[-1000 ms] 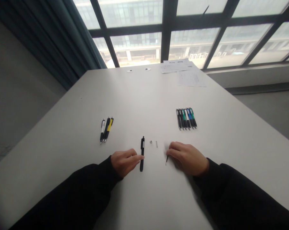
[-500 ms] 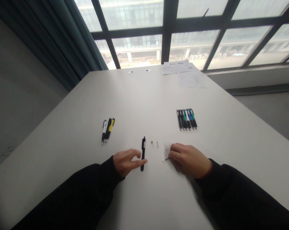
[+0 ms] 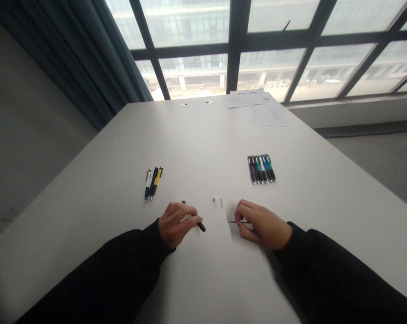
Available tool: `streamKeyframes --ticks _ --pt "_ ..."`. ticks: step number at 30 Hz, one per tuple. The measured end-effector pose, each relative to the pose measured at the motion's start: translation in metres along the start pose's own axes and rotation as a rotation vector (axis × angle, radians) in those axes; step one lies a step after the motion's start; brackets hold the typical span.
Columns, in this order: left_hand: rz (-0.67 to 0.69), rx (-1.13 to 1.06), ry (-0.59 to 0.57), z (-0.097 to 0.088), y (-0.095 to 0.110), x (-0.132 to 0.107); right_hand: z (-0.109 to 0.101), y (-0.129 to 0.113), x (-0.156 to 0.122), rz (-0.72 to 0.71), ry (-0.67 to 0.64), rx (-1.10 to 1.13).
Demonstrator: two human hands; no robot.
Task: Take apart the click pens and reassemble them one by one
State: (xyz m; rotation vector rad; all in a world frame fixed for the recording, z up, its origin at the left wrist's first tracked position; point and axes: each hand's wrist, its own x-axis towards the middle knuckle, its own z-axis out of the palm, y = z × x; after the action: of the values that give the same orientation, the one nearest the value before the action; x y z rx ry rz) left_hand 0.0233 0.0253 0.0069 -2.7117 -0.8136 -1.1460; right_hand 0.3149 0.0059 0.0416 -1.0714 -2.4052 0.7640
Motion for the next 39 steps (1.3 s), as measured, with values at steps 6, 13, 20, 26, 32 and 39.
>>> streamKeyframes --ticks 6,13,20,26,32,39 --pt "-0.325 -0.469 -0.032 -0.039 0.025 0.026 -0.019 -0.035 0.017 0.045 0.135 0.835" --pt "-0.652 -0.941 -0.162 -0.077 0.059 0.044 -0.048 -0.097 0.058 -0.083 0.266 1.181" --pt "-0.688 -1.084 -0.150 -0.086 0.064 0.044 -0.042 -0.115 0.067 -0.081 0.283 1.191" --pt "-0.668 -1.046 -0.183 -0.087 0.059 0.041 -0.041 -0.120 0.066 -0.127 0.283 1.219" --pt "-0.690 -1.057 -0.169 -0.089 0.062 0.043 -0.040 -0.116 0.065 -0.119 0.334 1.145" --pt "-0.707 -1.129 -0.162 -0.087 0.062 0.041 -0.037 -0.114 0.064 -0.103 0.195 1.044"
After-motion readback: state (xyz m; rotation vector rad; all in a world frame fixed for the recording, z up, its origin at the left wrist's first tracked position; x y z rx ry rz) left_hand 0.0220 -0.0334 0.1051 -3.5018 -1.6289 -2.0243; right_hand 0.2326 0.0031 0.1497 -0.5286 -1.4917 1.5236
